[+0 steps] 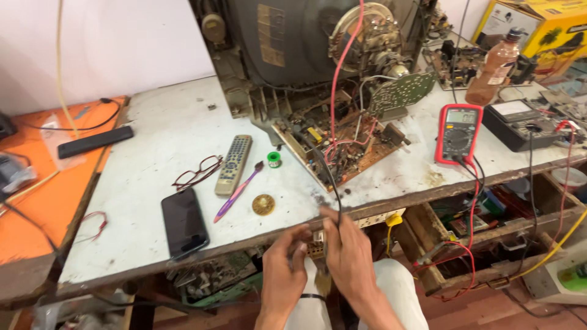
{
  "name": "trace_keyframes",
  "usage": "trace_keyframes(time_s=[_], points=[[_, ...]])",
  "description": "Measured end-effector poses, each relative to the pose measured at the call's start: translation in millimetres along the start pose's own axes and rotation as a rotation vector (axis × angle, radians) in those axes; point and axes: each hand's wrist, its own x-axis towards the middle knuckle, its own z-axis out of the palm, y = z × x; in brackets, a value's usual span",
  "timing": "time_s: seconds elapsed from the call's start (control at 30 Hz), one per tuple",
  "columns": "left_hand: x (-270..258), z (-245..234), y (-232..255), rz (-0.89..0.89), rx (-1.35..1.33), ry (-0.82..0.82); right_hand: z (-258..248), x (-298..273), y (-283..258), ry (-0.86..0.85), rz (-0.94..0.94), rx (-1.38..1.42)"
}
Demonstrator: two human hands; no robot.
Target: The person uses a multimeter to test points on a green circuit board, then flips the board to inspect the component side and adjusts wires and components.
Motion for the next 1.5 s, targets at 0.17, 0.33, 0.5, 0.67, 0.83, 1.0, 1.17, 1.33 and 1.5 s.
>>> trace_keyframes(time_s=[0.17,0.33,0.5,0.67,0.83,1.0,1.17,1.33,1.5], points=[[27,-31,-10,0.363,0.443,0.123,17,50,-33,0.108,-0.351,-0.04],[70,-44,-30,0.493,0.708,0.035,55,93,-26,-0.103,-0.238,-0.257],[97,-50,-49,0.44,0.933,0.144,98,121,-1,-0.074,-0.497,-0.231],[114,-72,-49,0.378,0.878,0.176,125,119,-2,0.077,-0.566,-0.112],[128,-85,-53,0.424,0.905,0.136,144,133,1,0.017,-0.697,-0.248],[136,-75,-61,0.436,0.99,0.207,156,162,16,-0.079,-0.714,-0.291],[137,-73,-67,0.464,1.002,0.214,160,155,15,-0.269,-0.526,-0.271],[134,-73,-67,0.54,0.965,0.261,102,83,21,0.003,-0.743,-0.127],[128,-63,-58,0.622,0.902,0.285,13,69,60,0.323,-0.753,-0.056]])
